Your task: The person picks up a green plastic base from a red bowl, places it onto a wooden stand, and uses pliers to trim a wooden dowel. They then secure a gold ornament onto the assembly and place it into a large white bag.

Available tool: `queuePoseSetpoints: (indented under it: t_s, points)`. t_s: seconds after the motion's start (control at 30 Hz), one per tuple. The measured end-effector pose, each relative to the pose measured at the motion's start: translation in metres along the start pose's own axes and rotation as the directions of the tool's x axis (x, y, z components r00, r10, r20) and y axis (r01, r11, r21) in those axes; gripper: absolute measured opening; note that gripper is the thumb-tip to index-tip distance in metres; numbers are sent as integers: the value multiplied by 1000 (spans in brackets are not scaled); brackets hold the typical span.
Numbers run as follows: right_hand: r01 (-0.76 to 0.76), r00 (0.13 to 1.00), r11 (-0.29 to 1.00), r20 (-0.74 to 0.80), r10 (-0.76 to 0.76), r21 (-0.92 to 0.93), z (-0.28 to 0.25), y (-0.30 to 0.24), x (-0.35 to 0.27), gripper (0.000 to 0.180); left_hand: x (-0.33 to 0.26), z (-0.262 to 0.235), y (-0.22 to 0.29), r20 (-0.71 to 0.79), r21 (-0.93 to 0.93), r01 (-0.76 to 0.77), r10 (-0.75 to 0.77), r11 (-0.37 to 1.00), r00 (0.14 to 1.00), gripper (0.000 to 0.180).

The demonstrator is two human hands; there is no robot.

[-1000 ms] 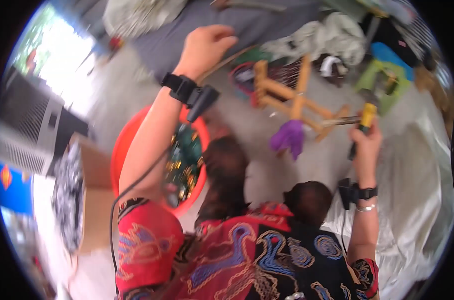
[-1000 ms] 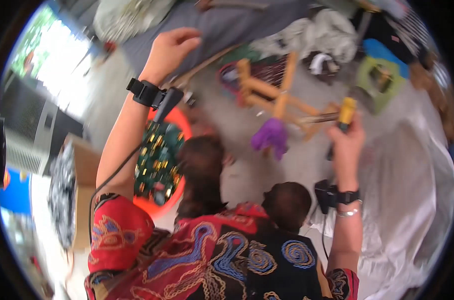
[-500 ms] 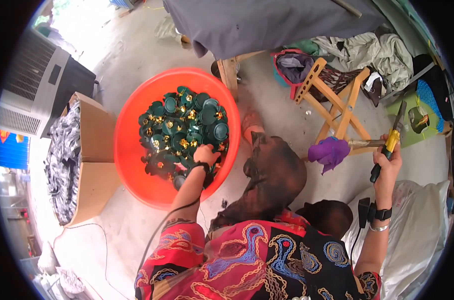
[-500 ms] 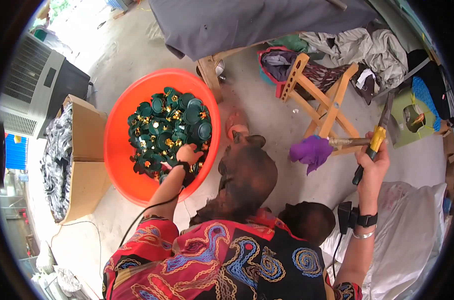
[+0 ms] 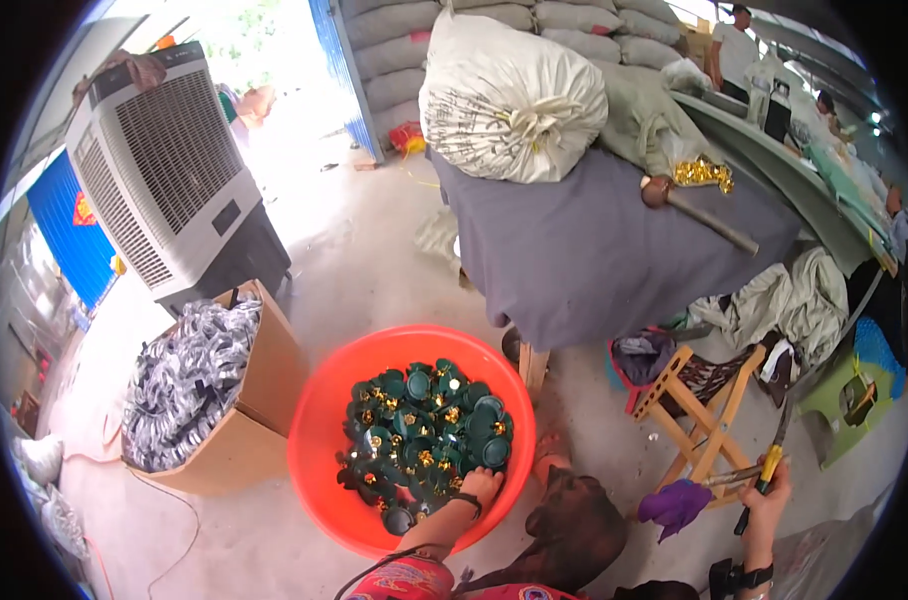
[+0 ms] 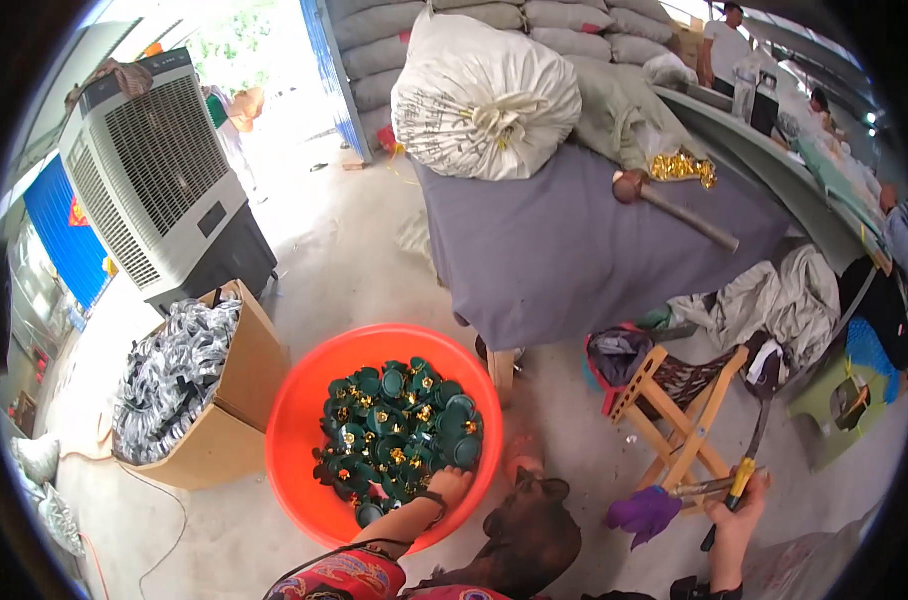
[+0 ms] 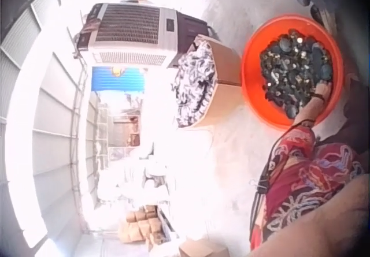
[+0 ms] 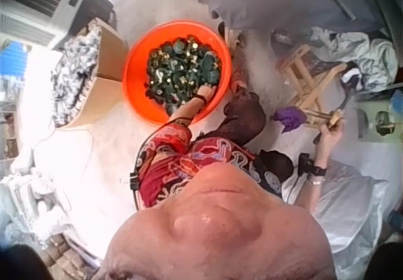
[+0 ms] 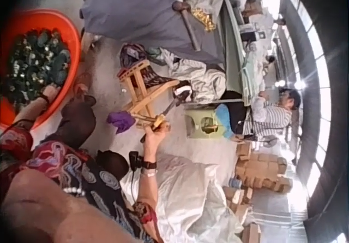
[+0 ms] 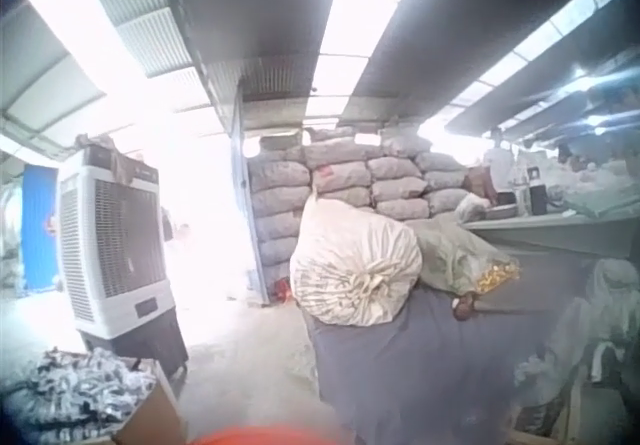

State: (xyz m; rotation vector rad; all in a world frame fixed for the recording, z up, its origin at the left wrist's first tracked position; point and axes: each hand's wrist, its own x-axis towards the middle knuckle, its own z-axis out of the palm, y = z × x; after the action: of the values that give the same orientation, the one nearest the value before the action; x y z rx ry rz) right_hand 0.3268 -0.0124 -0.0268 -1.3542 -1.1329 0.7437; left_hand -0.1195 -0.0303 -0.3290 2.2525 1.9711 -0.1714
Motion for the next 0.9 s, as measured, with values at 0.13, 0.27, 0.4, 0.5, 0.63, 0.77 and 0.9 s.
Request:
queuePoseSetpoints:
  t_s: [0.13, 0.27, 0.4, 0.5, 0.63, 0.77, 0.9]
  points:
    - [-61, 997, 997, 50, 59, 44, 0, -11, 1, 60, 3, 1, -10, -18, -54, 26, -27, 998, 999, 17]
    - [-69, 994, 992, -74, 78, 107, 0, -18, -1, 54, 11, -5, -5, 19, 43, 138, -139, 989, 990, 16]
    - [-130, 991, 992, -44, 130, -2, -22, -18, 0, 57, 11, -53, -9, 121, -162, 185, -167, 969, 979, 17]
    - [-89, 994, 992, -57, 95, 91, -33, -16, -7, 53, 17, -86, -19, 139, -363, 191, -149, 912, 979, 38]
    - [57, 989, 994, -139, -44, 94, -42, -30, -29, 51, 31, -199, -12, -292, -631, -56, -170, 774, 941, 37]
    - [94, 994, 995, -47, -95, -16, -32, -56, -35, 52, 2, -329, 36, -385, -897, -361, -50, 253, 921, 18]
    - [126, 990, 987, -77, -119, 101, -37, -73, -44, 47, 0, -395, 140, -642, -633, -663, 206, 400, 738, 23]
